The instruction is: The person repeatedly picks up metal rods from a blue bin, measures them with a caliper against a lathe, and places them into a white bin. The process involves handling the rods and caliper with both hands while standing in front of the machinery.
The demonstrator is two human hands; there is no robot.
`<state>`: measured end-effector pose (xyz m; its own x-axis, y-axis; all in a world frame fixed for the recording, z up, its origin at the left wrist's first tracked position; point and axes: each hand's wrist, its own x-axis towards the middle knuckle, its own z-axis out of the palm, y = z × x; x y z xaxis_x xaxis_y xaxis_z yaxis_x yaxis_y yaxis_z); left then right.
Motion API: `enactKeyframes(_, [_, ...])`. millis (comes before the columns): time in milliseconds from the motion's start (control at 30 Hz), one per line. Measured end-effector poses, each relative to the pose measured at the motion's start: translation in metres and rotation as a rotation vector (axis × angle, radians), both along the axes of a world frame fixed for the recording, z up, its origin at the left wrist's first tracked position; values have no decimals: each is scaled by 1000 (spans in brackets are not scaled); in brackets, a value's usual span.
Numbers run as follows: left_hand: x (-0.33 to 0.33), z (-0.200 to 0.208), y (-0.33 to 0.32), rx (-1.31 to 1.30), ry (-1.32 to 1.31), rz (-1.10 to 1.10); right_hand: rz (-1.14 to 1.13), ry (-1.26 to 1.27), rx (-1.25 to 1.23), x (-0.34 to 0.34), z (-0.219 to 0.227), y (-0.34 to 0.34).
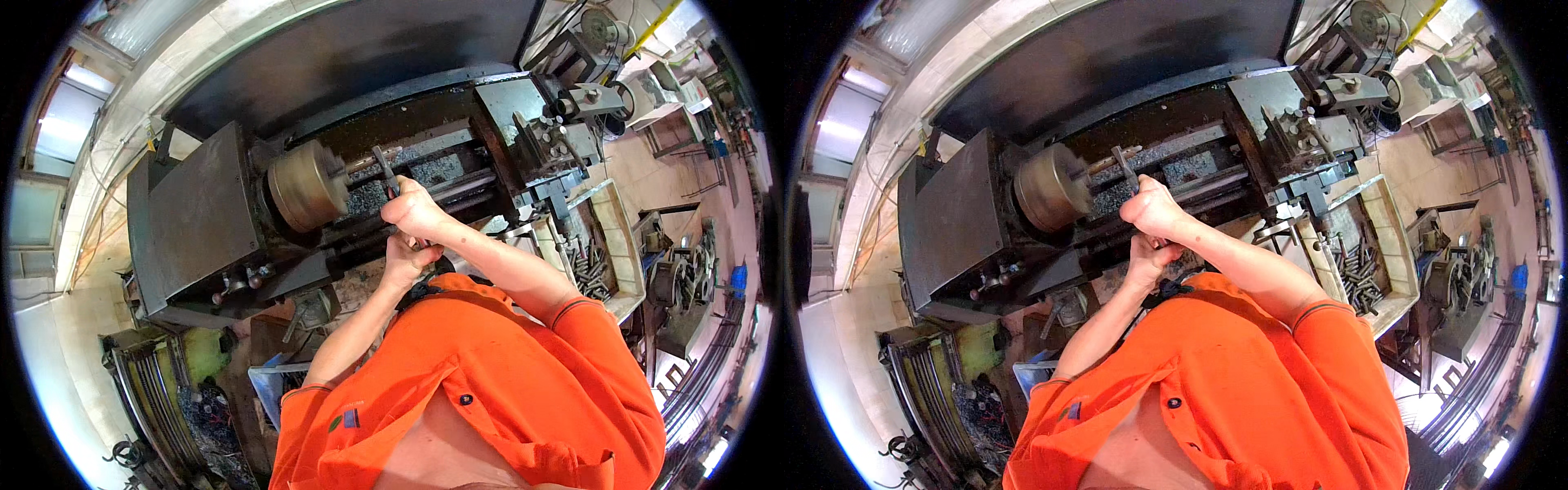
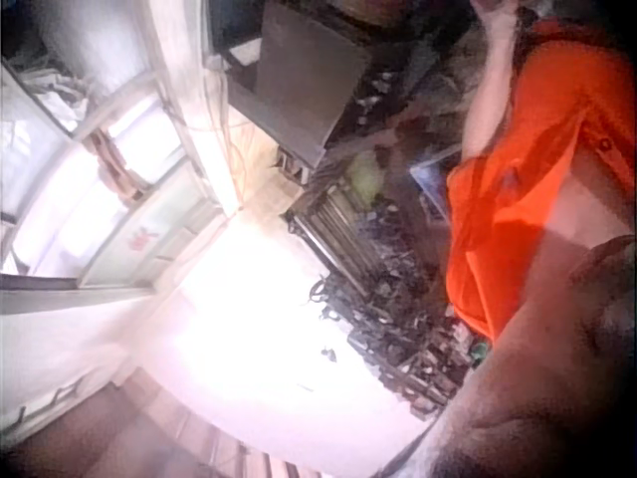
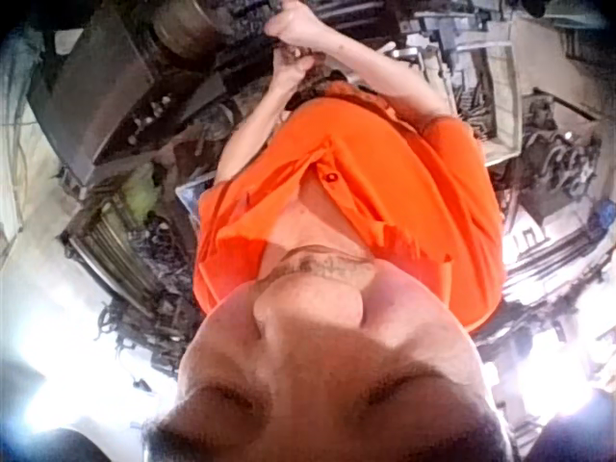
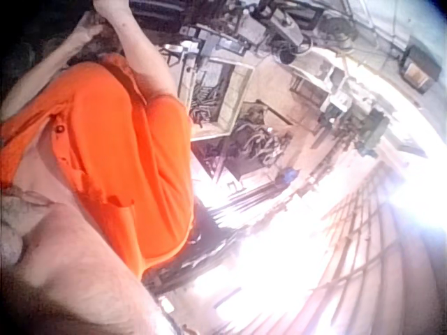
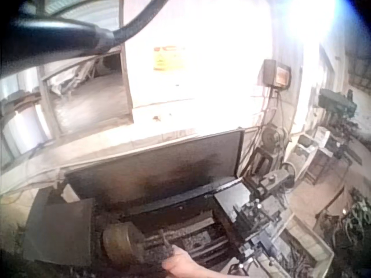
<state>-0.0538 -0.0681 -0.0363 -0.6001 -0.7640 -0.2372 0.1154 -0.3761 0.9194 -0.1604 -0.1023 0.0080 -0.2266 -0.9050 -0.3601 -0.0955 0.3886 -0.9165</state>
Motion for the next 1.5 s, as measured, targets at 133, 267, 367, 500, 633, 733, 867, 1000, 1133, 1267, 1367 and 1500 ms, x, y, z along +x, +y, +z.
enactKeyframes(133, [-16, -10, 9, 89, 161, 34, -41, -31, 50, -11, 13, 6])
enactKeyframes(267, [-2, -8, 3, -13, 87, 40, -5, 88, 14, -3, -2, -1])
enactKeyframes(367, [-3, -4, 2, 3, 24, -2, -3, 53, -61, -3, -19, -2])
enactKeyframes(500, [-17, -8, 6, 33, 102, 13, -58, -81, 34, -16, 0, 4])
enactKeyframes(633, [-2, -9, -2, -69, -46, -3, -35, 109, -58, -2, -14, -6])
enactKeyframes(733, [-9, -8, 3, -10, 52, 29, 194, 251, -130, -14, -16, -3])
enactKeyframes(867, [-20, 16, 10, 106, 144, 23, 63, 137, -65, -19, -20, 1])
enactKeyframes(1000, [1, 0, 6, 34, 57, 39, 60, 187, -160, 4, -6, -6])
enactKeyframes(1133, [-7, 7, 10, 42, 57, 38, 210, 382, -315, -10, -30, -7])
enactKeyframes(1267, [-6, 7, 11, 34, -18, 59, 401, 828, -573, -15, -44, -11])
enactKeyframes(1367, [-1, 3, 10, 43, -23, 85, 474, 847, -377, -6, -32, -18])
enactKeyframes(1500, [-4, 16, 11, 13, -19, 25, -52, 18, -52, -2, 3, 1])
